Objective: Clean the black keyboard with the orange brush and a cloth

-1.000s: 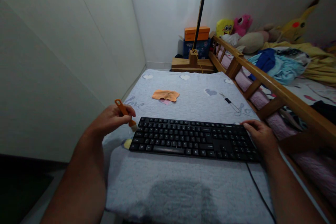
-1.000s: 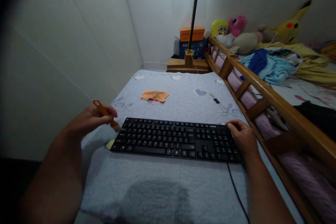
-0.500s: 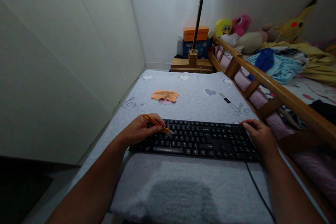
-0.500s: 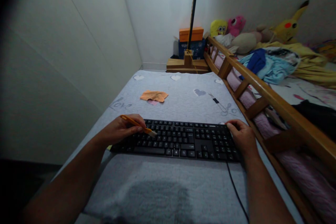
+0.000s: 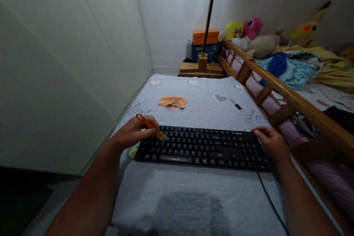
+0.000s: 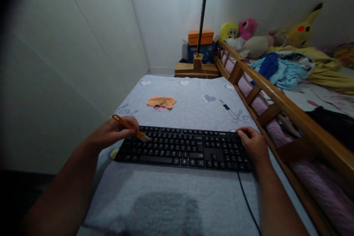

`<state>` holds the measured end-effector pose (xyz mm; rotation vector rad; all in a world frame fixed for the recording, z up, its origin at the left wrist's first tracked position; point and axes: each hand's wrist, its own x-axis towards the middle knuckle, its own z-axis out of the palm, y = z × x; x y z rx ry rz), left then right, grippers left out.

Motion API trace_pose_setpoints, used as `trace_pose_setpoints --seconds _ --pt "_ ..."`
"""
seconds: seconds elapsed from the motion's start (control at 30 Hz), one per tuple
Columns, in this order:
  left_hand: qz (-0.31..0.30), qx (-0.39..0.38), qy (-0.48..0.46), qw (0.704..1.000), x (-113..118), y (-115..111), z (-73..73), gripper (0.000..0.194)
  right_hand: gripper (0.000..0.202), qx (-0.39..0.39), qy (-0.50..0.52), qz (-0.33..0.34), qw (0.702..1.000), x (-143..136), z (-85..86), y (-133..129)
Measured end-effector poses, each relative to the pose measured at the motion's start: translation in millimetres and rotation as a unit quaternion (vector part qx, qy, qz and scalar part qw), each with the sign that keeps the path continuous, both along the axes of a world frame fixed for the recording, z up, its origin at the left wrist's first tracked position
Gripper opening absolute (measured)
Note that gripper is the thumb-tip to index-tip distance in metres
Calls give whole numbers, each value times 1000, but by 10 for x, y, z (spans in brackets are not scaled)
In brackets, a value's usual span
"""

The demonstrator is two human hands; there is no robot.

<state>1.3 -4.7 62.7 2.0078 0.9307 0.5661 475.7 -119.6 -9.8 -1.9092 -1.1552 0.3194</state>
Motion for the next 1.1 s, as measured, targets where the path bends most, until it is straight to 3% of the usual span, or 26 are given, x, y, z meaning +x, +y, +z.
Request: trace_pose_setpoints --seconds 0.17,0.67,1.1 --pt "-59 -16 -15 998 124 -41 -44 16 22 6 0 6 1000 40 -39 2" --pt "17 -20 72 997 -178 47 90 10 27 -22 6 -9 1000 63 -64 16" --pt "196 3 94 976 -446 144 29 15 26 -21 6 -8 1000 67 -62 20"
